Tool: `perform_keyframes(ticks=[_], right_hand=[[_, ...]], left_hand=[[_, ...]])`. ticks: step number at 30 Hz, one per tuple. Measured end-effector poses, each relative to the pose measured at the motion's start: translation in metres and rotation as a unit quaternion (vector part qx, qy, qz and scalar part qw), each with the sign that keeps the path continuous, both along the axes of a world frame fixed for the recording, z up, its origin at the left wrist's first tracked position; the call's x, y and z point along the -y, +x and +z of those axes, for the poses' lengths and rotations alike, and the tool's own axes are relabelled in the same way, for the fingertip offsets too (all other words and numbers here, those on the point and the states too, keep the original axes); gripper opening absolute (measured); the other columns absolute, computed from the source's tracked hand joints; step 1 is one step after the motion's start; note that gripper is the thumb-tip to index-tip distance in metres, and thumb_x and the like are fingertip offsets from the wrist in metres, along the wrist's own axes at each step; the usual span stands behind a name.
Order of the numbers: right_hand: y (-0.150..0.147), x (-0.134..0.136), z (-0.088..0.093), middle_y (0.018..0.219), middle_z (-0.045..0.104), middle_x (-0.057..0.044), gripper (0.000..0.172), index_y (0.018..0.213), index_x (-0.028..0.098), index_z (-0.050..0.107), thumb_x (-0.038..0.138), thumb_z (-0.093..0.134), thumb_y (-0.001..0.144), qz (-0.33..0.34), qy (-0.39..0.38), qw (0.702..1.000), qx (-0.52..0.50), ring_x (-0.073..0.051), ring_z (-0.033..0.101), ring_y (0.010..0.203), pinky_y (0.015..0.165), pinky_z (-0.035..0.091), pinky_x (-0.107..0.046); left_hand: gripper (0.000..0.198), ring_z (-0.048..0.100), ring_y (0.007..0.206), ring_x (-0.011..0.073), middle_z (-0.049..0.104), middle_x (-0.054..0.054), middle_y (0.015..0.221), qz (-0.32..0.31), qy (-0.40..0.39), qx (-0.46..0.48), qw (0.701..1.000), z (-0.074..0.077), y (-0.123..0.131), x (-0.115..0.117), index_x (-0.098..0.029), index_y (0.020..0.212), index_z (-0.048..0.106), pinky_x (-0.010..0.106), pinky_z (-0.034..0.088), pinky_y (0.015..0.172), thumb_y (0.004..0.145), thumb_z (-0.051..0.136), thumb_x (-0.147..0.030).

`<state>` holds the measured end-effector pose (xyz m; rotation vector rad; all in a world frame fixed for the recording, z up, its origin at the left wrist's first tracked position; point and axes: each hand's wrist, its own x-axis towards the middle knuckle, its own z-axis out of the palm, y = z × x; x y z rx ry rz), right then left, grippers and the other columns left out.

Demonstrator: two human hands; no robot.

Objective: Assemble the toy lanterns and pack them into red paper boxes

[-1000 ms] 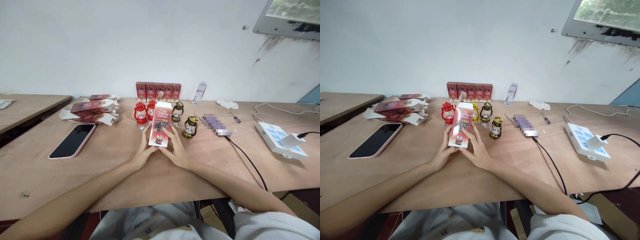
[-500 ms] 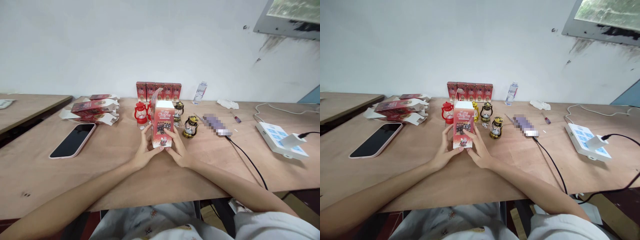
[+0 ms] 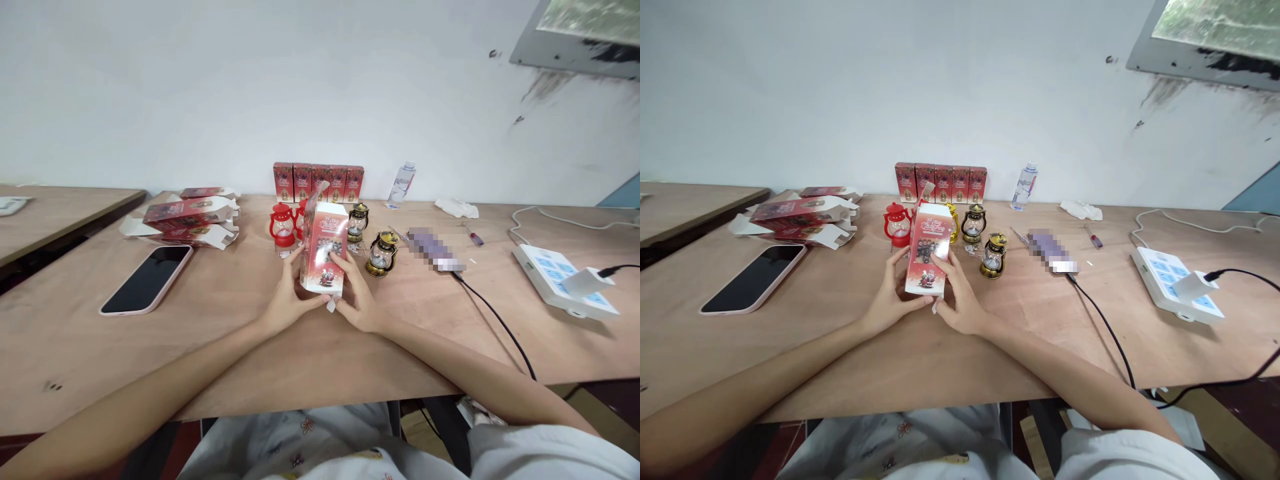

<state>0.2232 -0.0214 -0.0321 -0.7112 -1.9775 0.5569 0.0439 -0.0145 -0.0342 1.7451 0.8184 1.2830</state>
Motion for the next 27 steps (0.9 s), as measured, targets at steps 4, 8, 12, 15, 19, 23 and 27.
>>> perform_keyframes(ticks=[4, 8, 12, 15, 19, 23, 27], right_hand=[[-0.001, 0.001, 0.003, 0.154, 0.017, -0.008, 0.067, 0.145, 0.026, 0.021, 0.03, 0.051, 0.085, 0.002, 0.009, 0.999, 0.035, -0.025, 0.011, 0.145, 0.114, 0.028, -0.048], [-0.001, 0.001, 0.003, 0.155, 0.011, -0.007, 0.068, 0.146, 0.026, 0.018, 0.027, 0.051, 0.086, 0.021, 0.022, 0.999, 0.039, -0.025, 0.008, 0.145, 0.114, 0.029, -0.047], [-0.002, 0.001, 0.002, 0.156, 0.01, -0.007, 0.07, 0.146, 0.026, 0.017, 0.024, 0.052, 0.085, 0.026, 0.036, 0.998, 0.04, -0.026, 0.005, 0.145, 0.116, 0.023, -0.048], [-0.002, 0.001, 0.001, 0.156, 0.009, -0.007, 0.07, 0.146, 0.026, 0.018, 0.026, 0.052, 0.085, 0.033, 0.028, 0.998, 0.035, -0.026, 0.005, 0.145, 0.115, 0.023, -0.049], [-0.002, 0.001, 0.001, 0.155, 0.012, -0.007, 0.069, 0.146, 0.027, 0.018, 0.027, 0.052, 0.086, 0.036, 0.03, 0.999, 0.016, -0.026, 0.008, 0.145, 0.116, 0.022, -0.049], [-0.001, 0.001, 0.0, 0.153, 0.017, -0.008, 0.069, 0.145, 0.026, 0.019, 0.029, 0.052, 0.085, 0.018, 0.018, 1.0, 0.002, -0.025, 0.012, 0.144, 0.115, 0.023, -0.048], [-0.001, 0.0, -0.001, 0.153, 0.016, -0.008, 0.072, 0.145, 0.025, 0.019, 0.021, 0.051, 0.08, 0.019, -0.013, 1.0, -0.012, -0.025, 0.011, 0.144, 0.114, 0.027, -0.047]], left_hand=[[0.086, 0.053, 0.115, 0.0281, 0.046, 0.014, 0.129, 0.107, 0.074, -0.103, 0.986, 0.001, -0.004, 0.002, -0.025, 0.14, 0.024, 0.048, 0.047, 0.094, 0.071, 0.073, -0.034], [0.086, 0.034, 0.131, 0.0331, 0.035, 0.017, 0.138, 0.181, 0.175, -0.223, 0.942, 0.003, -0.006, 0.006, -0.02, 0.143, 0.022, 0.054, 0.035, 0.105, 0.072, 0.069, -0.033], [0.087, 0.03, 0.135, 0.0338, 0.029, 0.02, 0.145, 0.189, 0.224, -0.277, 0.915, -0.001, -0.009, 0.004, -0.018, 0.147, 0.01, 0.053, 0.034, 0.106, 0.078, 0.061, -0.034], [0.091, 0.032, 0.135, 0.0338, 0.028, 0.02, 0.147, 0.201, 0.266, -0.29, 0.897, -0.002, -0.011, 0.002, -0.018, 0.148, -0.001, 0.052, 0.036, 0.105, 0.082, 0.058, -0.039], [0.095, 0.033, 0.136, 0.0326, 0.027, 0.021, 0.149, 0.2, 0.3, -0.319, 0.877, 0.001, -0.011, 0.002, -0.017, 0.148, -0.007, 0.051, 0.034, 0.108, 0.083, 0.057, -0.044], [0.09, 0.027, 0.139, 0.0305, 0.024, 0.02, 0.151, 0.172, 0.314, -0.325, 0.875, 0.004, -0.012, 0.002, -0.018, 0.148, -0.008, 0.05, 0.033, 0.109, 0.087, 0.052, -0.045], [0.084, 0.024, 0.14, 0.0303, 0.019, 0.02, 0.153, 0.154, 0.321, -0.345, 0.868, 0.004, -0.015, -0.001, -0.016, 0.148, -0.007, 0.052, 0.03, 0.111, 0.09, 0.047, -0.043]])
